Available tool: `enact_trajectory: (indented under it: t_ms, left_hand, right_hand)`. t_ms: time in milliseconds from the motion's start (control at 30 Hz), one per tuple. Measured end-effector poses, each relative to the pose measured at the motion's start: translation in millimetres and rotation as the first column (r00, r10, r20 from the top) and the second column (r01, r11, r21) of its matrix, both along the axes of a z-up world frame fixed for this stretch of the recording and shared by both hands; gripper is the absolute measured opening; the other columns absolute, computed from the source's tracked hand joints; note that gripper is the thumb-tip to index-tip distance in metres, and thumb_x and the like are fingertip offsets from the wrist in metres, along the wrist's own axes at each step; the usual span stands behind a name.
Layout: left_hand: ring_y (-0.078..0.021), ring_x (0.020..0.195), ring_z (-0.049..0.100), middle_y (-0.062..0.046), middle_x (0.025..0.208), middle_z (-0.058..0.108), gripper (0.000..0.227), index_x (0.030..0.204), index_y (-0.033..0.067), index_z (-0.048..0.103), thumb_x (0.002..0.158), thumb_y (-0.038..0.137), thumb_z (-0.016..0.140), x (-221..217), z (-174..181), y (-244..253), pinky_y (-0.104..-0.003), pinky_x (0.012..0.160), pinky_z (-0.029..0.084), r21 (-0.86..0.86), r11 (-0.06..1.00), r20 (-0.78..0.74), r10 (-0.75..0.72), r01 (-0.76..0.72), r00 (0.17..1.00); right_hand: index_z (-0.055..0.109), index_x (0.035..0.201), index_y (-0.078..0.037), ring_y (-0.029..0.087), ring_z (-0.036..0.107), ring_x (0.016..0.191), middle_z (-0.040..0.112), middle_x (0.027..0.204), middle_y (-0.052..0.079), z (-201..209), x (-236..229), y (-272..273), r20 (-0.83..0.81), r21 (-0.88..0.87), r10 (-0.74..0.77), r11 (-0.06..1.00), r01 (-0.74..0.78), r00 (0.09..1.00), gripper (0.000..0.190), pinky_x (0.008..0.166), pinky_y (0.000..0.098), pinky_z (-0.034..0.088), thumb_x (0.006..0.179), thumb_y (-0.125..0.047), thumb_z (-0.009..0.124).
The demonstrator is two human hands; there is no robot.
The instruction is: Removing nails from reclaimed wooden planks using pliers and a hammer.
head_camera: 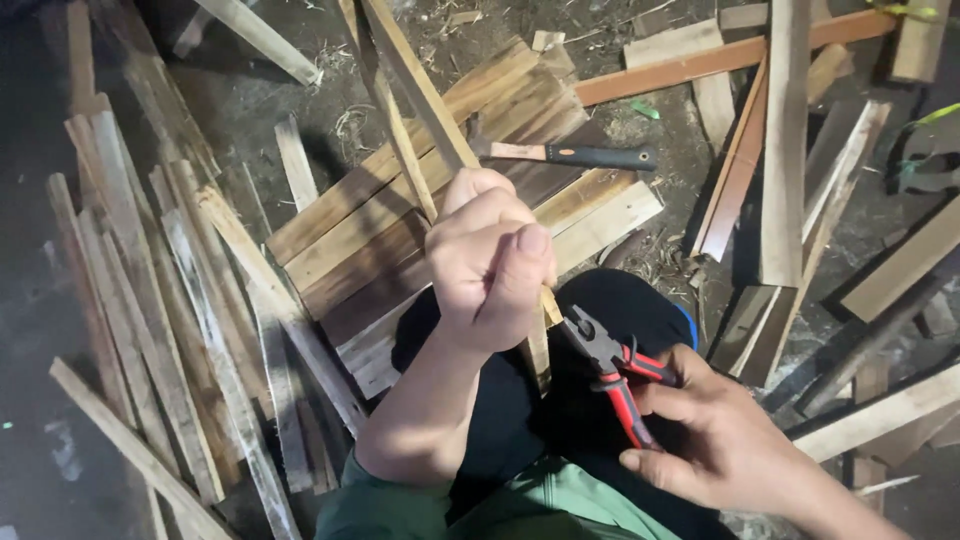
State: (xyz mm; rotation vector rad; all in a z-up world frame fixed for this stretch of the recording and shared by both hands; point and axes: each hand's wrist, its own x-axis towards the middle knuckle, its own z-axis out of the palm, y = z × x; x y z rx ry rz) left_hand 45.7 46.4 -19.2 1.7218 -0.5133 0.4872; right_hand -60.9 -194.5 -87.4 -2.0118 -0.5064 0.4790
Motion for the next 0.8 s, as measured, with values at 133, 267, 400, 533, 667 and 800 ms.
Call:
enact_trajectory:
  t_ms: [133, 267, 400, 533, 667, 800]
  left_hand:
    - [-0.0242, 0.082, 0.044, -0.006, 0.071, 0.054, 0.027, 0.065, 0.0047, 0.057, 0.092, 0.004, 0.053, -2, -3, 4, -0.035, 0.086, 0.041, -0.012, 1.000, 0.013, -0.005, 0.005, 1.000]
    - [-0.0226, 0.082, 0.043, -0.005, 0.072, 0.052, 0.027, 0.067, 0.0043, 0.056, 0.094, 0.005, 0.053, -1, -2, 5, -0.034, 0.087, 0.041, -0.029, 0.999, 0.035, -0.011, 0.012, 0.999]
    - [-0.0226, 0.082, 0.045, -0.005, 0.069, 0.054, 0.030, 0.063, 0.0062, 0.057, 0.093, 0.003, 0.053, -1, -2, 5, -0.035, 0.088, 0.042, -0.022, 0.999, 0.024, -0.027, 0.028, 0.999]
    - [-0.0218, 0.076, 0.041, -0.004, 0.066, 0.051, 0.031, 0.062, 0.0050, 0.054, 0.093, 0.004, 0.052, 4, -2, 1, -0.035, 0.086, 0.040, -0.034, 0.999, 0.057, -0.034, 0.036, 0.998]
    - [-0.0212, 0.074, 0.041, -0.004, 0.066, 0.051, 0.032, 0.063, 0.0049, 0.053, 0.095, 0.006, 0.053, 7, -3, 0, -0.034, 0.084, 0.040, -0.020, 1.000, 0.054, -0.022, 0.023, 0.998]
    - [-0.0226, 0.075, 0.042, -0.005, 0.067, 0.052, 0.030, 0.064, 0.0048, 0.055, 0.094, 0.004, 0.053, 10, -2, -1, -0.036, 0.088, 0.042, -0.012, 1.000, 0.054, -0.024, 0.025, 0.998]
  right_hand:
    - [0.083, 0.094, -0.018, 0.021, 0.070, 0.076, 0.071, 0.098, 0.004, 8, -5, 1, -0.041, 0.030, 0.030, 0.999, -0.029, 0.999, 0.030, 0.067, 0.0303, 0.058, 0.067, -0.030, 0.091]
    - [0.084, 0.096, -0.017, 0.019, 0.068, 0.077, 0.071, 0.096, 0.004, 18, -4, 7, -0.084, 0.060, 0.033, 0.998, -0.028, 0.996, 0.029, 0.070, 0.0287, 0.056, 0.069, -0.027, 0.090]
    - [0.085, 0.095, -0.019, 0.019, 0.068, 0.073, 0.070, 0.093, 0.003, 21, -8, 5, -0.136, 0.010, 0.021, 1.000, -0.020, 0.991, 0.029, 0.065, 0.0304, 0.055, 0.071, -0.036, 0.091]
    - [0.085, 0.094, -0.023, 0.019, 0.070, 0.070, 0.070, 0.093, 0.001, 22, -7, 0, -0.182, -0.109, -0.004, 0.994, -0.016, 0.983, 0.032, 0.064, 0.0307, 0.058, 0.069, -0.041, 0.094]
    - [0.086, 0.095, -0.022, 0.019, 0.073, 0.074, 0.073, 0.097, 0.002, 27, 2, 1, -0.121, -0.064, 0.002, 0.998, -0.010, 0.993, 0.033, 0.066, 0.0296, 0.061, 0.069, -0.039, 0.094]
    - [0.087, 0.095, -0.029, 0.022, 0.071, 0.106, 0.084, 0.102, -0.003, 31, 14, -11, -0.317, -0.229, 0.059, 0.964, -0.137, 0.946, 0.031, 0.092, 0.0402, 0.053, 0.073, -0.052, 0.091]
